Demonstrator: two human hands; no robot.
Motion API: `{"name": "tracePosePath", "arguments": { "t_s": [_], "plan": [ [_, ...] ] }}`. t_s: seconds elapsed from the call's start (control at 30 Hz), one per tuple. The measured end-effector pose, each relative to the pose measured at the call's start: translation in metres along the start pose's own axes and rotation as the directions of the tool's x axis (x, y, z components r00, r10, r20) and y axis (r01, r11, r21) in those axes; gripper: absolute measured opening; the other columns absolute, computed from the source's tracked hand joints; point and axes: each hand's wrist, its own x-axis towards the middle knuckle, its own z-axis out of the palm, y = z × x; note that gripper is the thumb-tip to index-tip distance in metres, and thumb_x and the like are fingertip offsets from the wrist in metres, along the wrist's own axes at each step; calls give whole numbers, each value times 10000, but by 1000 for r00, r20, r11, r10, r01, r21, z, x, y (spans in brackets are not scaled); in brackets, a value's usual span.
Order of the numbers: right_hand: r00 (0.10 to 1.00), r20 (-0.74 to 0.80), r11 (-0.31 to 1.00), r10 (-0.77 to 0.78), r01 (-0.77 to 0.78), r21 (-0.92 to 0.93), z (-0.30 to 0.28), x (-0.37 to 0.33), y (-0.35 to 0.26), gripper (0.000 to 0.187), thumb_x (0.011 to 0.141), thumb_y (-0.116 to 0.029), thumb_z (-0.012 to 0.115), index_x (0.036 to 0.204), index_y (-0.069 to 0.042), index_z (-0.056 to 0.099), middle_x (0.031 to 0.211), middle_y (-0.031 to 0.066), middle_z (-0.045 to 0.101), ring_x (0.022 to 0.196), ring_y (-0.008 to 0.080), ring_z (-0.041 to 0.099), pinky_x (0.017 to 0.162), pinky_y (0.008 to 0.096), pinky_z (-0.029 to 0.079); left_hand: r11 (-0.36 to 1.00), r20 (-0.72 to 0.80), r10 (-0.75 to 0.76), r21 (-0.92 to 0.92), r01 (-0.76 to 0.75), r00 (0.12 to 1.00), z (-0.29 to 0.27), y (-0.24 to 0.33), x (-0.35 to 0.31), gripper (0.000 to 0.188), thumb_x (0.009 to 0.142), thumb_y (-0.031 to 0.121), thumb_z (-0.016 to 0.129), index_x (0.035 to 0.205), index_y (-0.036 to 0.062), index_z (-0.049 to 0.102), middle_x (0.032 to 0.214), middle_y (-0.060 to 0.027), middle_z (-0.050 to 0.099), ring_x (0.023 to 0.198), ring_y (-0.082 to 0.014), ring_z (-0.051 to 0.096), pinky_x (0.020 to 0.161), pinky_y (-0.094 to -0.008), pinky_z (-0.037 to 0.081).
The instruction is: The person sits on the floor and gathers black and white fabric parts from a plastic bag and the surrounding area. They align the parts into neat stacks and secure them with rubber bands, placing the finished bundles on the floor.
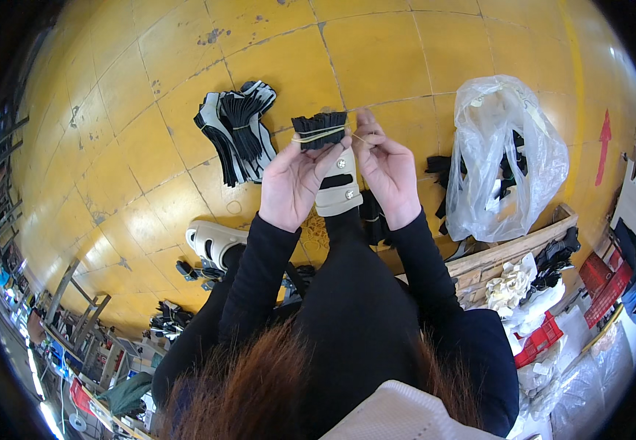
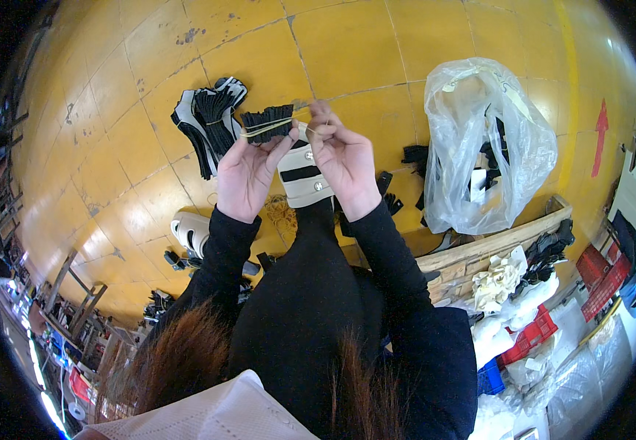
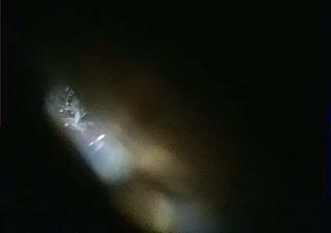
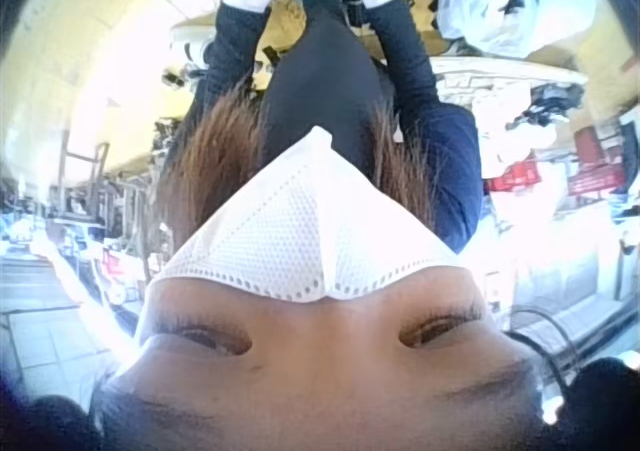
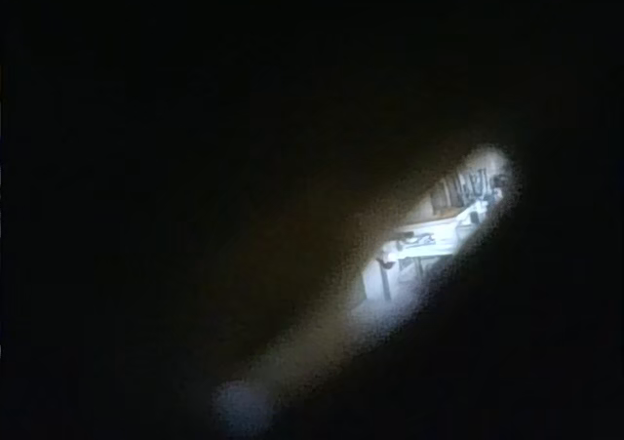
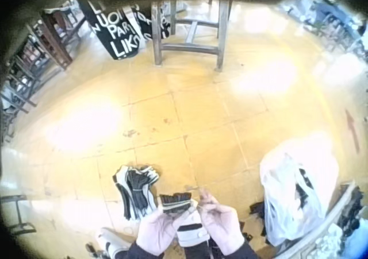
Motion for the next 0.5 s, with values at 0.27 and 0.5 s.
{"name": "tracePosePath", "arguments": {
  "t_s": [0.27, 0.5],
  "plan": [
    [981, 140, 230, 135, 107, -967, 22, -15, 4, 497, 858, 48, 548, 1339, 54, 421, 1322, 149, 483, 1209, 205, 496, 959, 298, 471, 860, 57, -238, 477, 183, 970, 6, 31, -14, 507, 918, 194, 522, 1285, -129, 388, 1269, -258, 500, 1198, -377, 515, 1044, -395, 436],
    [908, 296, -333, 297, 389, -859, 10, -20, 5, 554, 658, 28, 722, 1195, -8, 587, 1131, 76, 535, 1138, 207, 496, 1018, 334, 353, 695, -160, -299, 638, 330, 941, 9, 27, -22, 443, 872, 99, 576, 1278, -15, 442, 1180, -100, 554, 1095, -181, 581, 963, -327, 481]
  ]
}}
